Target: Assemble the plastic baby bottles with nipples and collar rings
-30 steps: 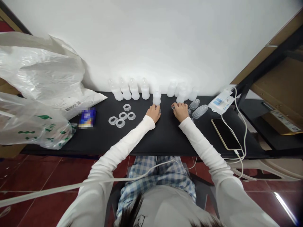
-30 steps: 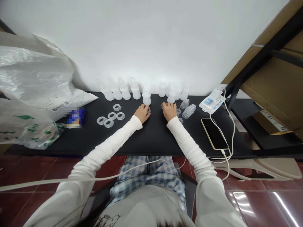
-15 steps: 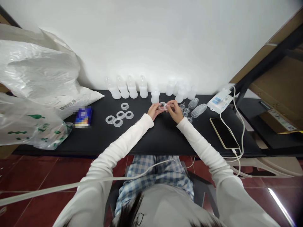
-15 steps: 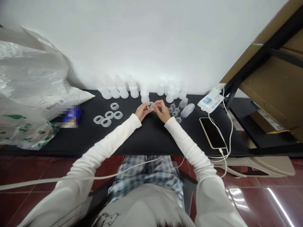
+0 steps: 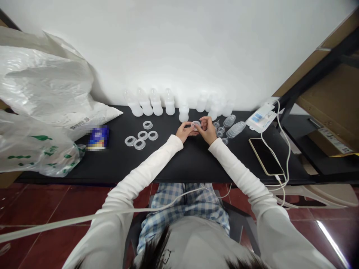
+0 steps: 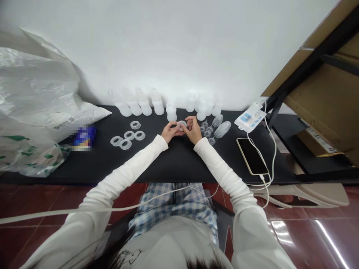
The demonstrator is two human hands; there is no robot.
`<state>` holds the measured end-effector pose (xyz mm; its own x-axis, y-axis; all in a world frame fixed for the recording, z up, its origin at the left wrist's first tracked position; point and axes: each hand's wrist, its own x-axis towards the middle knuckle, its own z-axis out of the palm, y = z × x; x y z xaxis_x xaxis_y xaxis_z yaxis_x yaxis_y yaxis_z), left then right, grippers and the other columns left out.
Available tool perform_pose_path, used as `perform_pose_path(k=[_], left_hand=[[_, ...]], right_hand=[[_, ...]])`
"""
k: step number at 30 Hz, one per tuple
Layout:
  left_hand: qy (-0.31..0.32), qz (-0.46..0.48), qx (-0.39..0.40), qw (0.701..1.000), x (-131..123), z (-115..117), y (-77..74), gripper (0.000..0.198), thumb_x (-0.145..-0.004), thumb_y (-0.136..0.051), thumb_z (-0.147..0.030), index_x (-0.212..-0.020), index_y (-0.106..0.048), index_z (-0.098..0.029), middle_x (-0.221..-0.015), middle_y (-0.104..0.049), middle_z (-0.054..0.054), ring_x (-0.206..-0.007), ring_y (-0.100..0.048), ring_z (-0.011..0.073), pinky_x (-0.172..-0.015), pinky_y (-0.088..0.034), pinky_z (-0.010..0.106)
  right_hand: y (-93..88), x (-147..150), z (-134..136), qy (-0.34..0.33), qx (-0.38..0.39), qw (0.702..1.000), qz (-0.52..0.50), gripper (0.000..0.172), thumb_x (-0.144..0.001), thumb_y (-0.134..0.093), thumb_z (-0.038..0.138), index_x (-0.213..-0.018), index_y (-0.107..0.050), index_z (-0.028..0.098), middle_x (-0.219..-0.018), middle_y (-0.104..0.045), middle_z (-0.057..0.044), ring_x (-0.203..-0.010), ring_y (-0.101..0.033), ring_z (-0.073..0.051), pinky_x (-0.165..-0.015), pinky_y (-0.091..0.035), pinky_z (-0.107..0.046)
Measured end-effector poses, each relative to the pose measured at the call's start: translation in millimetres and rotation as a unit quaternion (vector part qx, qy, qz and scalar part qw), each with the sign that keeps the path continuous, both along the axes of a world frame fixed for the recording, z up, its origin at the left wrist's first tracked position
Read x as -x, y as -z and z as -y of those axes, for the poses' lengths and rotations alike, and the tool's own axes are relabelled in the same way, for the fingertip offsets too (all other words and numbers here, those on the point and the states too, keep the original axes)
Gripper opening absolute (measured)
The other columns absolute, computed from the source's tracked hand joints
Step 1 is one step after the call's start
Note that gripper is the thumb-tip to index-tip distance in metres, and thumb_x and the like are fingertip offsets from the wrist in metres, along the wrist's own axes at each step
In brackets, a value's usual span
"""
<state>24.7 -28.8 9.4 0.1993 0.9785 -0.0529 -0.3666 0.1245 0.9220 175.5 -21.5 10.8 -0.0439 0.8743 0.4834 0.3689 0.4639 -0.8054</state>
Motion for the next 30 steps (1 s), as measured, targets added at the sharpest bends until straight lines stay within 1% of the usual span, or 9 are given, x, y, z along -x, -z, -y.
perform_pose_path(k=[2, 4, 6, 9, 14, 18, 22, 26, 30], left_hand=[[0.000, -0.034, -0.014, 0.999, -0.7, 0.1, 2.1, 0.045, -0.075, -0.080, -0.045, -0.098, -0.053, -0.018, -0.065, -0.071, 0.001, -0.060, -0.072, 0.0176, -0.066, -0.060, 0.033], [-0.012, -0.056, -0.033, 0.998, -0.9, 1.7, 2.8, 0.045, -0.076, -0.078, -0.047, -0.099, -0.053, -0.018, -0.062, -0.070, -0.001, -0.055, -0.070, 0.0159, -0.058, -0.057, 0.027], [-0.029, -0.074, -0.047, 0.996, -0.5, 3.7, 2.6, 0.042, -0.077, -0.077, -0.047, -0.098, -0.055, -0.018, -0.060, -0.069, -0.002, -0.051, -0.067, 0.0136, -0.052, -0.054, 0.024], [-0.052, -0.103, -0.063, 0.991, 0.9, 5.7, 1.8, 0.037, -0.078, -0.076, -0.047, -0.092, -0.057, -0.019, -0.056, -0.067, -0.004, -0.048, -0.065, 0.0115, -0.048, -0.052, 0.021], [-0.064, -0.136, -0.096, 0.984, 4.0, 5.9, 2.5, 0.034, -0.078, -0.074, -0.049, -0.087, -0.060, -0.020, -0.055, -0.065, -0.005, -0.048, -0.064, 0.0110, -0.049, -0.053, 0.022], [-0.069, -0.153, -0.108, 0.980, 5.8, 5.3, 4.8, 0.032, -0.078, -0.074, -0.049, -0.086, -0.061, -0.020, -0.055, -0.065, -0.005, -0.049, -0.063, 0.0102, -0.051, -0.052, 0.021], [-0.072, -0.163, -0.114, 0.977, 7.1, 3.0, 7.4, 0.032, -0.078, -0.074, -0.048, -0.086, -0.061, -0.020, -0.056, -0.065, -0.005, -0.049, -0.062, 0.0098, -0.050, -0.051, 0.021], [-0.076, -0.128, -0.088, 0.985, 5.5, -0.7, 10.0, 0.034, -0.076, -0.077, -0.046, -0.090, -0.060, -0.019, -0.057, -0.064, -0.005, -0.050, -0.062, 0.0103, -0.053, -0.052, 0.022], [-0.087, -0.072, -0.056, 0.992, 1.8, -3.6, 11.2, 0.039, -0.070, -0.084, -0.034, -0.092, -0.054, -0.020, -0.066, -0.065, -0.005, -0.061, -0.066, 0.0100, -0.068, -0.056, 0.025]], right_hand=[[-1.9, 0.6, 2.6, -0.008, 0.019, 1.000, 0.021, 0.044, -0.085, -0.058, 0.064, -0.103, -0.050, 0.025, -0.074, -0.046, 0.003, -0.058, -0.040, -0.012, -0.056, -0.036, -0.029], [-3.8, 1.1, 5.0, -0.030, 0.040, 0.998, 0.031, 0.046, -0.087, -0.052, 0.068, -0.101, -0.053, 0.025, -0.070, -0.047, 0.004, -0.058, -0.042, -0.012, -0.057, -0.037, -0.029], [-4.9, 1.8, 6.5, -0.051, 0.052, 0.997, 0.026, 0.048, -0.087, -0.050, 0.071, -0.098, -0.054, 0.024, -0.066, -0.047, 0.005, -0.058, -0.045, -0.013, -0.058, -0.038, -0.028], [-4.9, 3.1, 6.9, -0.076, 0.060, 0.995, 0.001, 0.047, -0.085, -0.054, 0.070, -0.093, -0.055, 0.024, -0.063, -0.048, 0.006, -0.057, -0.045, -0.011, -0.057, -0.037, -0.027], [-4.1, 5.1, 6.2, -0.115, 0.072, 0.990, -0.039, 0.043, -0.084, -0.061, 0.065, -0.087, -0.054, 0.023, -0.063, -0.051, 0.005, -0.055, -0.045, -0.010, -0.054, -0.035, -0.026], [-3.1, 6.5, 5.4, -0.117, 0.090, 0.988, -0.051, 0.042, -0.081, -0.065, 0.063, -0.085, -0.053, 0.023, -0.062, -0.052, 0.006, -0.054, -0.045, -0.009, -0.052, -0.035, -0.025], [-0.7, 8.5, 5.2, -0.110, 0.106, 0.987, -0.059, 0.044, -0.078, -0.066, 0.065, -0.085, -0.053, 0.024, -0.063, -0.052, 0.005, -0.055, -0.046, -0.010, -0.053, -0.040, -0.026], [0.4, 9.2, 4.8, -0.080, 0.108, 0.989, -0.067, 0.043, -0.078, -0.067, 0.065, -0.089, -0.057, 0.024, -0.063, -0.053, 0.005, -0.056, -0.049, -0.011, -0.055, -0.045, -0.028], [-0.2, 6.8, 2.5, -0.061, 0.110, 0.989, -0.078, 0.039, -0.078, -0.067, 0.060, -0.094, -0.062, 0.024, -0.068, -0.058, 0.003, -0.062, -0.056, -0.013, -0.062, -0.050, -0.030]])
